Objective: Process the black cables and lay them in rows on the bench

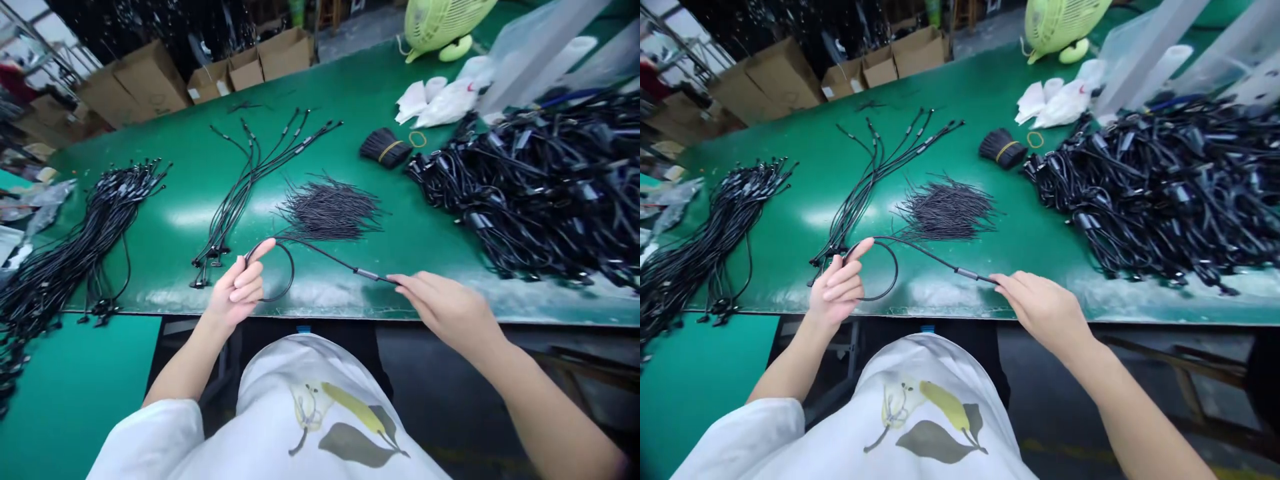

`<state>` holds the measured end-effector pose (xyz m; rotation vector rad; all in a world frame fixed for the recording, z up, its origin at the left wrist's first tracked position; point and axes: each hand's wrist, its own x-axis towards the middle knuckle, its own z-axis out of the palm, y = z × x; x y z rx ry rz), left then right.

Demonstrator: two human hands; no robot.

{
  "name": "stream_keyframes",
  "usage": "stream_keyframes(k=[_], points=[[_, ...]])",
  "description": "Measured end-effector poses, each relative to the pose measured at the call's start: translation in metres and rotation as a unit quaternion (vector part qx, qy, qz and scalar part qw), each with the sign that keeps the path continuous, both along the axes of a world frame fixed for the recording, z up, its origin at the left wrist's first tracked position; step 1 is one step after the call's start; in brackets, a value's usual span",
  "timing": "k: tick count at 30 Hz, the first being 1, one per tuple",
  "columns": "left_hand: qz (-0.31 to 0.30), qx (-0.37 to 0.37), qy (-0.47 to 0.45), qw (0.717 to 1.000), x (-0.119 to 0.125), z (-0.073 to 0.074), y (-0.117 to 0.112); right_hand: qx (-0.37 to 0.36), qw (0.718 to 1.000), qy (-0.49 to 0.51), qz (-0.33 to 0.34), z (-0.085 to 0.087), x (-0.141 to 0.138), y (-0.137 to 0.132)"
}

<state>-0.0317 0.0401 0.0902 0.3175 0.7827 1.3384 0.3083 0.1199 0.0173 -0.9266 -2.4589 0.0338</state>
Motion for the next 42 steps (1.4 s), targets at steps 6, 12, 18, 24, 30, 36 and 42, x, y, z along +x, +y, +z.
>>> stream_keyframes(k=[6,12,18,24,30,36,42], points=[[0.079,0.023,0.016,0.996,-0.02,-0.007,0.001,-0.024,0.997,0.072,-0.026,0.021,0.003,0.002],[-0.082,0.103,0.31,0.942,0.013,-0.019,-0.003,-0.017,0.98,-0.012,0.2,0.046,-0.048,-0.033],[-0.309,0.166,0.398,0.847,0.047,-0.029,-0.019,-0.128,0.974,0.074,0.17,0.05,-0.092,-0.027],[-0.198,0.135,0.199,0.95,0.051,-0.041,-0.011,-0.417,0.84,0.347,0.025,0.009,-0.117,-0.022],[-0.093,0.09,0.237,0.963,0.071,-0.073,-0.011,-0.606,0.585,0.538,0.019,0.003,-0.136,-0.034],[-0.192,0.1,0.417,0.883,0.072,-0.086,-0.018,-0.593,0.551,0.587,0.017,0.01,-0.149,-0.05],[-0.307,0.144,0.447,0.828,0.067,-0.085,-0.023,-0.583,0.577,0.569,0.059,-0.001,-0.151,-0.056]])
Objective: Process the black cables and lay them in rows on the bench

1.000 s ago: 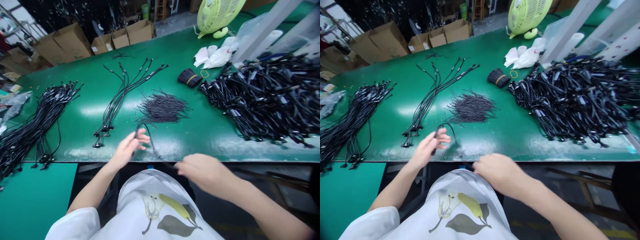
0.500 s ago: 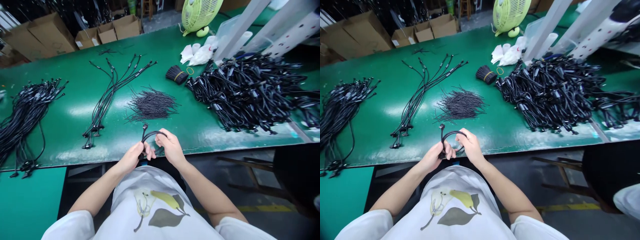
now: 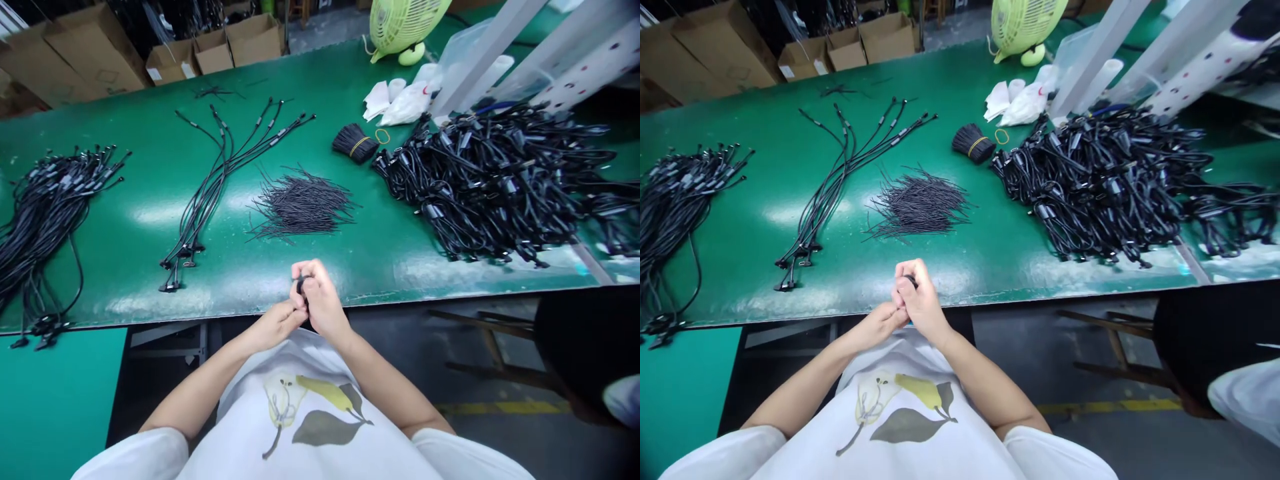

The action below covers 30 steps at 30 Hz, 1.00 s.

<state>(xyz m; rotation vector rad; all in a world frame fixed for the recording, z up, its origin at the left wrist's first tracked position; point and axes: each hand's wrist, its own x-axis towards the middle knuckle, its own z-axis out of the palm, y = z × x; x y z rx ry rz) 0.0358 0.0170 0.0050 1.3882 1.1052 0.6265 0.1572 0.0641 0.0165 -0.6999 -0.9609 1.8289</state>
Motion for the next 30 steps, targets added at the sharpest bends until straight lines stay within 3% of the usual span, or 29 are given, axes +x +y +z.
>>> stream_keyframes(k=[5,7,10,12,15,16,17,19,21,22,23,25,30], points=[[0.006,0.094,0.009,0.995,-0.003,0.009,-0.001,-0.02,0.999,0.038,-0.013,0.012,-0.001,0.0],[0.027,0.096,0.01,0.995,-0.004,0.009,-0.003,-0.018,0.999,0.037,-0.02,0.016,-0.004,-0.002],[0.028,-0.031,-0.078,0.996,-0.003,0.009,-0.009,-0.02,0.999,0.031,0.007,0.016,-0.004,-0.001],[0.033,-0.171,-0.177,0.969,-0.001,0.01,-0.016,0.016,0.998,0.018,0.052,0.014,0.003,0.003],[0.09,-0.313,-0.247,0.913,-0.002,0.013,-0.024,0.199,0.973,-0.096,0.064,0.009,0.022,0.01],[0.111,-0.331,-0.245,0.904,-0.004,0.014,-0.025,0.288,0.943,-0.161,0.054,0.008,0.029,0.012],[0.124,-0.338,-0.237,0.902,-0.006,0.014,-0.025,0.383,0.894,-0.23,0.043,0.007,0.036,0.014],[0.127,-0.314,-0.205,0.918,-0.011,0.013,-0.023,0.561,0.747,-0.354,0.041,0.006,0.048,0.015],[0.096,-0.261,-0.146,0.949,-0.015,0.012,-0.019,0.685,0.588,-0.428,0.052,0.007,0.055,0.012],[0.07,-0.229,-0.107,0.965,-0.017,0.012,-0.017,0.72,0.527,-0.448,0.057,0.007,0.056,0.01],[0.039,-0.197,-0.064,0.977,-0.017,0.013,-0.015,0.738,0.487,-0.463,0.062,0.006,0.058,0.007],[-0.024,-0.14,0.012,0.99,-0.018,0.017,-0.013,0.742,0.462,-0.48,0.077,0.004,0.06,0.0],[-0.117,-0.039,0.149,0.981,-0.017,0.029,-0.021,0.732,0.472,-0.477,0.113,-0.002,0.066,-0.014]])
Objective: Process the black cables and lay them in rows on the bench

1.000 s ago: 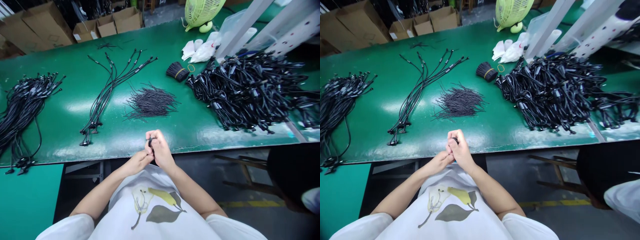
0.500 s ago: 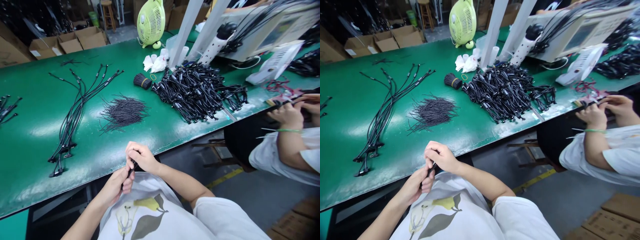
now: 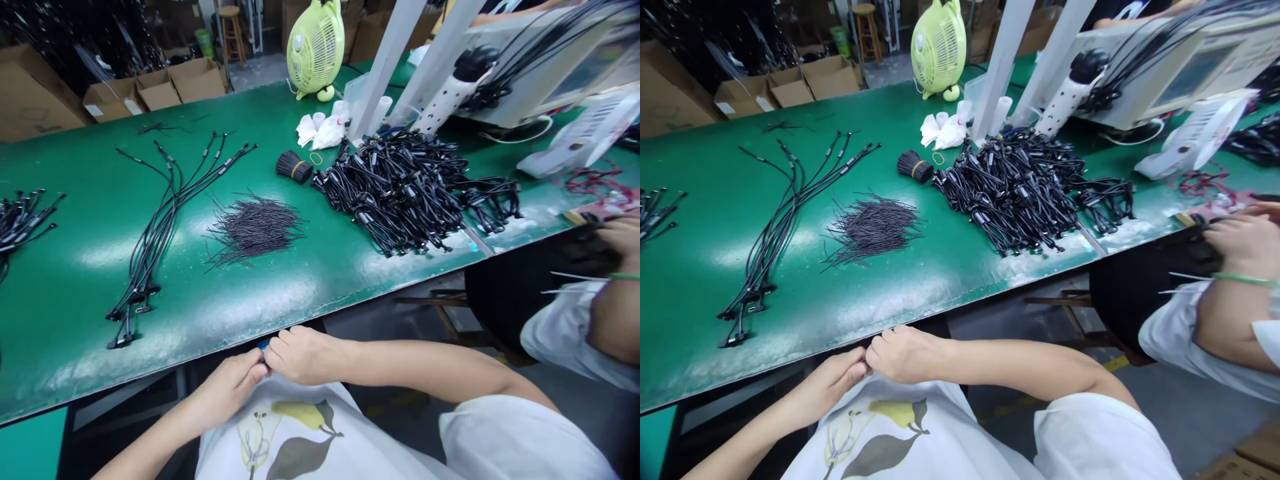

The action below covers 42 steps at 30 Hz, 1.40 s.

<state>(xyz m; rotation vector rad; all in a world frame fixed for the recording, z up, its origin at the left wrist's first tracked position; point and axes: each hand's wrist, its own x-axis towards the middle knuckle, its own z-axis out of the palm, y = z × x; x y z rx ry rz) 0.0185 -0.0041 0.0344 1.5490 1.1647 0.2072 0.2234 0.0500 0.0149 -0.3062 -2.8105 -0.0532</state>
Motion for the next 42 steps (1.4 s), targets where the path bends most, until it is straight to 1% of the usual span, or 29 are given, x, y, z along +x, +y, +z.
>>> stream_keyframes(k=[2,5,8,10,12,15,18,21,23,25,27,29,31,32,33,34,35,36,37,38,39,40,42], points=[[-0.014,0.048,0.057,0.997,0.001,0.0,-0.004,-0.025,1.0,-0.012,-0.011,-0.002,0.001,-0.002],[-0.014,0.132,0.113,0.985,0.002,-0.009,-0.004,-0.105,0.992,-0.052,-0.036,-0.007,-0.002,0.004],[0.008,0.183,0.11,0.977,0.002,-0.022,0.001,-0.219,0.971,-0.094,-0.034,-0.01,-0.006,0.016],[0.033,0.195,0.107,0.975,0.0,-0.03,0.004,-0.268,0.957,-0.109,-0.025,-0.011,-0.008,0.023],[0.059,0.192,0.111,0.973,-0.003,-0.034,0.007,-0.258,0.958,-0.124,-0.032,-0.012,-0.011,0.027],[0.081,0.175,0.106,0.975,-0.007,-0.035,0.01,-0.187,0.971,-0.144,-0.044,-0.014,-0.018,0.027],[0.083,0.125,0.078,0.986,-0.013,-0.031,0.01,-0.134,0.98,-0.144,-0.012,-0.016,-0.022,0.027],[0.086,0.069,0.048,0.993,-0.017,-0.029,0.01,-0.103,0.988,-0.112,0.022,-0.016,-0.024,0.031],[0.097,0.067,0.051,0.992,-0.019,-0.031,0.011,-0.102,0.99,-0.1,0.015,-0.017,-0.026,0.033],[0.11,0.077,0.062,0.989,-0.019,-0.034,0.014,-0.115,0.986,-0.123,-0.01,-0.02,-0.031,0.032],[0.121,0.077,0.064,0.988,-0.02,-0.038,0.016,-0.136,0.978,-0.155,-0.02,-0.023,-0.035,0.033],[0.141,0.063,0.046,0.987,-0.021,-0.04,0.017,-0.165,0.975,-0.149,-0.001,-0.023,-0.035,0.041],[0.178,0.034,0.009,0.983,-0.025,-0.041,0.016,-0.194,0.977,-0.083,0.032,-0.021,-0.027,0.062],[0.204,0.012,-0.018,0.979,-0.026,-0.04,0.015,-0.203,0.978,-0.031,0.015,-0.02,-0.021,0.077],[0.234,-0.013,-0.05,0.971,-0.028,-0.039,0.014,-0.205,0.978,0.026,-0.039,-0.021,-0.013,0.095],[0.264,-0.04,-0.083,0.96,-0.028,-0.038,0.014,-0.198,0.969,0.079,-0.123,-0.024,-0.006,0.114],[0.292,-0.065,-0.117,0.947,-0.028,-0.037,0.014,-0.182,0.951,0.117,-0.22,-0.028,0.001,0.133],[0.315,-0.085,-0.151,0.933,-0.027,-0.035,0.014,-0.162,0.929,0.134,-0.303,-0.034,0.008,0.151],[0.331,-0.101,-0.183,0.92,-0.026,-0.034,0.015,-0.146,0.912,0.136,-0.358,-0.04,0.013,0.166],[0.342,-0.112,-0.213,0.908,-0.023,-0.032,0.016,-0.134,0.905,0.129,-0.384,-0.046,0.016,0.179],[0.351,-0.12,-0.241,0.897,-0.021,-0.031,0.017,-0.125,0.903,0.121,-0.392,-0.05,0.019,0.187],[0.362,-0.126,-0.266,0.885,-0.018,-0.029,0.019,-0.118,0.903,0.117,-0.395,-0.052,0.021,0.192],[0.389,-0.138,-0.308,0.857,-0.011,-0.024,0.023,-0.11,0.894,0.134,-0.413,-0.049,0.023,0.19]])
